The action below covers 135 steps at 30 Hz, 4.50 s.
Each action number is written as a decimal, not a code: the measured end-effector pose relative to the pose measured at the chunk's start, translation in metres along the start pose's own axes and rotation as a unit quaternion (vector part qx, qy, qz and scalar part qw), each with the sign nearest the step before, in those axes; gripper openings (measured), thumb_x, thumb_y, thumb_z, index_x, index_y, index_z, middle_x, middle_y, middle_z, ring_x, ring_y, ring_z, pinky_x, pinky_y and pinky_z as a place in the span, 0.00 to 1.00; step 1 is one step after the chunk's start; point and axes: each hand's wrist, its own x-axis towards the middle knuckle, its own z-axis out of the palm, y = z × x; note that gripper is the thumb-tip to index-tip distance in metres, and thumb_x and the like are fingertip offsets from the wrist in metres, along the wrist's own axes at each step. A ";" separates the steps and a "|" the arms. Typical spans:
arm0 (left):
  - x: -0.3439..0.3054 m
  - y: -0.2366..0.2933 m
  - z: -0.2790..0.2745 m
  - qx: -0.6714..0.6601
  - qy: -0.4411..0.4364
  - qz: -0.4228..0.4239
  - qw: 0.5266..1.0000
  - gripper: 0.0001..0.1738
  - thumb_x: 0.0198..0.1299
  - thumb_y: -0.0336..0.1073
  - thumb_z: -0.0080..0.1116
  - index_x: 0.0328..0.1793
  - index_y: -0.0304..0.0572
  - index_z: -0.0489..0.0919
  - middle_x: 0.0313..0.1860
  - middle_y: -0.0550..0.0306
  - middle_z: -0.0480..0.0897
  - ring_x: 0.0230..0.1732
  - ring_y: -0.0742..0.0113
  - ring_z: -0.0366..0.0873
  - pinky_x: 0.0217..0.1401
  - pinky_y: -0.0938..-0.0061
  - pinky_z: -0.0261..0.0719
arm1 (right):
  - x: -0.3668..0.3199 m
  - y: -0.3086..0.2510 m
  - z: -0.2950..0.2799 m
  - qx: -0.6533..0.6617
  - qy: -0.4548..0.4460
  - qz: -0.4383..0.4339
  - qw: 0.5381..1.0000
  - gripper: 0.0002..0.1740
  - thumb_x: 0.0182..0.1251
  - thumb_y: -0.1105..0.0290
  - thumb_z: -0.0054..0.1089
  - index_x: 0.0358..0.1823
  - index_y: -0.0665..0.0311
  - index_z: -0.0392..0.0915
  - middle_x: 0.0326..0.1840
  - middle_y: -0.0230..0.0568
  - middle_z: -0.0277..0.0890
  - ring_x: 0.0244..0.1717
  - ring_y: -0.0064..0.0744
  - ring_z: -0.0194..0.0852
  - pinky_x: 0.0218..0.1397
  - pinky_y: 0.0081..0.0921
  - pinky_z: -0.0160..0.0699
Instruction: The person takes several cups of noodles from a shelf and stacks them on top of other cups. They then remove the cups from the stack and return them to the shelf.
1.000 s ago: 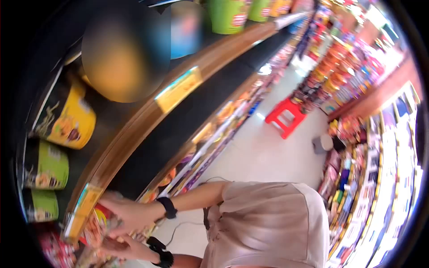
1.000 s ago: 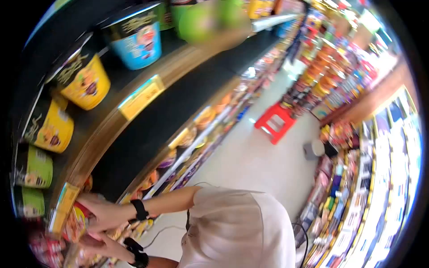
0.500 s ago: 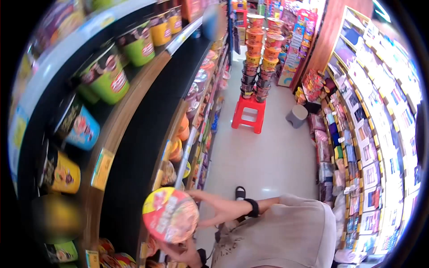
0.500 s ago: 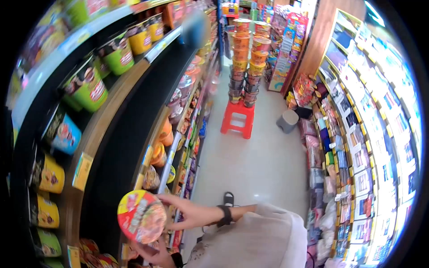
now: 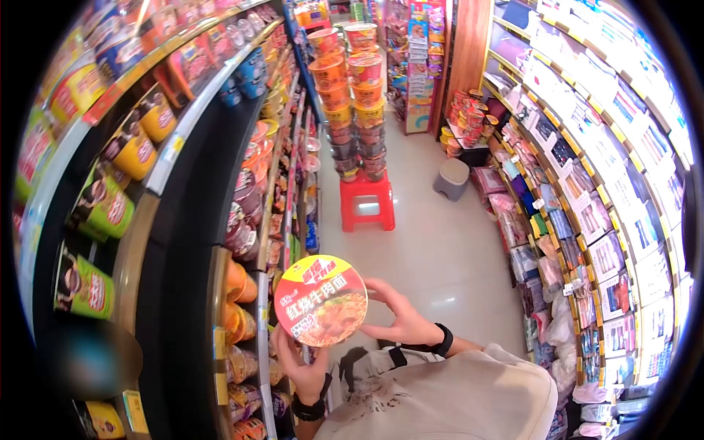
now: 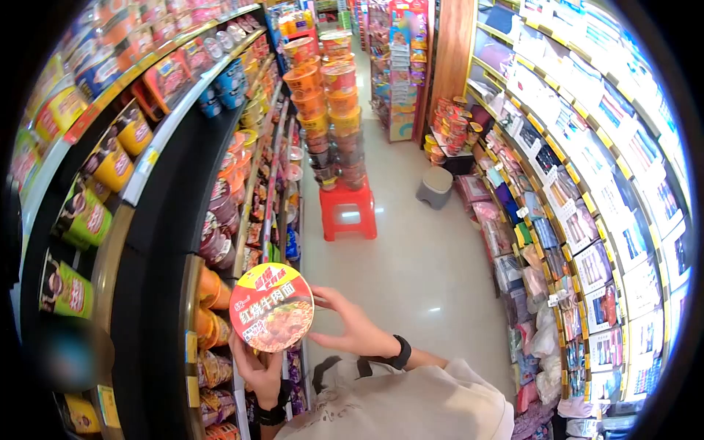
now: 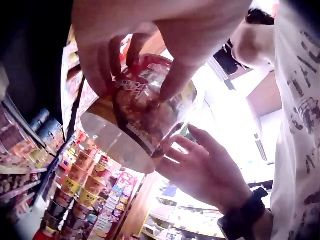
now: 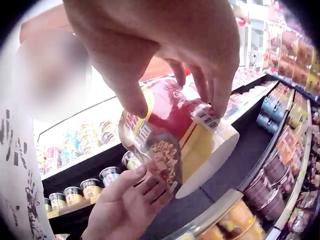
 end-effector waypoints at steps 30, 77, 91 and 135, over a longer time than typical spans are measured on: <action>0.406 -0.095 0.272 -0.091 -0.100 0.193 0.972 0.35 0.62 0.37 0.73 0.73 0.33 0.73 0.71 0.44 0.70 0.69 0.45 0.72 0.67 0.55 0.72 | 0.302 0.053 -0.263 -0.110 0.184 -0.072 0.974 0.44 0.65 0.75 0.71 0.79 0.65 0.57 0.76 0.44 0.62 0.73 0.38 0.67 0.75 0.39 0.65; 0.654 -0.122 0.494 -0.143 -0.069 0.083 0.984 0.39 0.66 0.19 0.58 0.82 0.29 0.57 0.73 0.44 0.71 0.71 0.57 0.73 0.65 0.70 0.78 | 0.576 0.146 -0.500 -0.117 0.173 -0.205 0.956 0.41 0.63 0.72 0.68 0.77 0.66 0.61 0.69 0.50 0.67 0.69 0.44 0.68 0.71 0.37 0.69; 0.666 -0.134 0.480 -0.143 -0.082 0.063 0.984 0.37 0.63 0.18 0.61 0.78 0.26 0.61 0.75 0.44 0.68 0.70 0.54 0.75 0.71 0.64 0.76 | 0.582 0.142 -0.481 -0.126 0.198 -0.165 0.958 0.43 0.63 0.77 0.66 0.79 0.69 0.56 0.73 0.46 0.68 0.72 0.35 0.67 0.73 0.37 0.66; 0.653 -0.147 0.462 -0.102 -0.060 0.137 0.984 0.44 0.54 0.25 0.73 0.77 0.30 0.63 0.73 0.42 0.68 0.73 0.51 0.70 0.76 0.58 0.68 | 0.548 0.165 -0.471 -0.175 0.292 -0.121 0.932 0.42 0.60 0.76 0.69 0.76 0.67 0.60 0.76 0.48 0.64 0.78 0.39 0.61 0.77 0.42 0.62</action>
